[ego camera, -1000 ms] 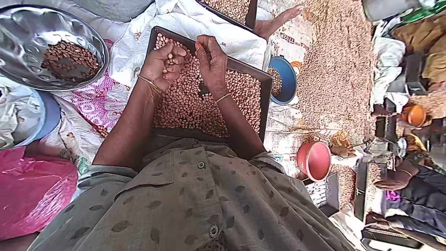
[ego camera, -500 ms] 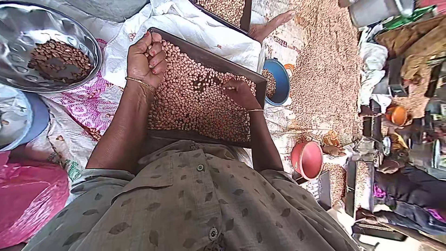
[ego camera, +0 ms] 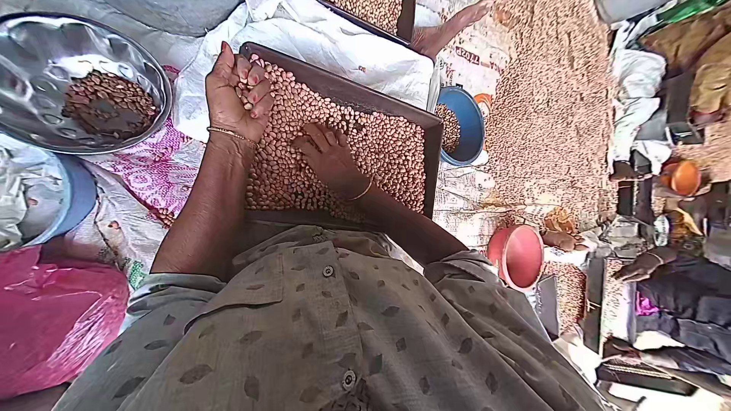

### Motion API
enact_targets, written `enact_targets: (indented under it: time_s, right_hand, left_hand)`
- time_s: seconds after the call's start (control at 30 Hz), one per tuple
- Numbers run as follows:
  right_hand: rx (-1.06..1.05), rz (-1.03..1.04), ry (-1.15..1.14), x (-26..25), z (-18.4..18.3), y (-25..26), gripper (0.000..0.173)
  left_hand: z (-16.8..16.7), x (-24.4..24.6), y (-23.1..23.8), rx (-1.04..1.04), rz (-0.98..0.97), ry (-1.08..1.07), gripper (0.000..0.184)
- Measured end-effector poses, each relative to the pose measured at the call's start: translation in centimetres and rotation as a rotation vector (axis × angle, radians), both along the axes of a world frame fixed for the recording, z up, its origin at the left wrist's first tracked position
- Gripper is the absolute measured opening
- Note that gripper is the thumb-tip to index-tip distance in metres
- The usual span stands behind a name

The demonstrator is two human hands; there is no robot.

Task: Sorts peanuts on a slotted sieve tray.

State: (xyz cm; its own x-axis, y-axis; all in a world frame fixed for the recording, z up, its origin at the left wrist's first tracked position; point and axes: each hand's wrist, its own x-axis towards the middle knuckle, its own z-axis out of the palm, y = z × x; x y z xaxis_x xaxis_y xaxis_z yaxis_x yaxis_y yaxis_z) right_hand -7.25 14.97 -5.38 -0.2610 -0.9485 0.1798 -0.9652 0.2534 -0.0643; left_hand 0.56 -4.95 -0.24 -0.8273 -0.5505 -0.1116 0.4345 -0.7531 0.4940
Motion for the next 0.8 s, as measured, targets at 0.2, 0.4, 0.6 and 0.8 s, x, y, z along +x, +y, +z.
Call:
enact_targets:
  time_s: [0.2,0.4,0.6,0.8]
  right_hand:
    - [0.045,-0.472,0.131,-7.1,2.6,4.9,0.03]
    - [-0.07,-0.662,-0.079,-6.6,7.3,5.8,0.027]
    - [-0.108,-0.191,-0.447,-1.0,4.2,0.1,0.017]
    - [0.007,-0.112,-0.301,0.3,2.1,-0.3,0.018]
  left_hand:
    - [0.4,0.0,0.0,0.029,0.005,-0.004,0.057]
    - [0.6,0.0,0.1,0.055,0.0,-0.025,0.05]
    - [0.3,0.0,0.1,0.024,-0.013,-0.058,0.047]
    - [0.5,-0.1,0.2,0.003,-0.059,-0.081,0.043]
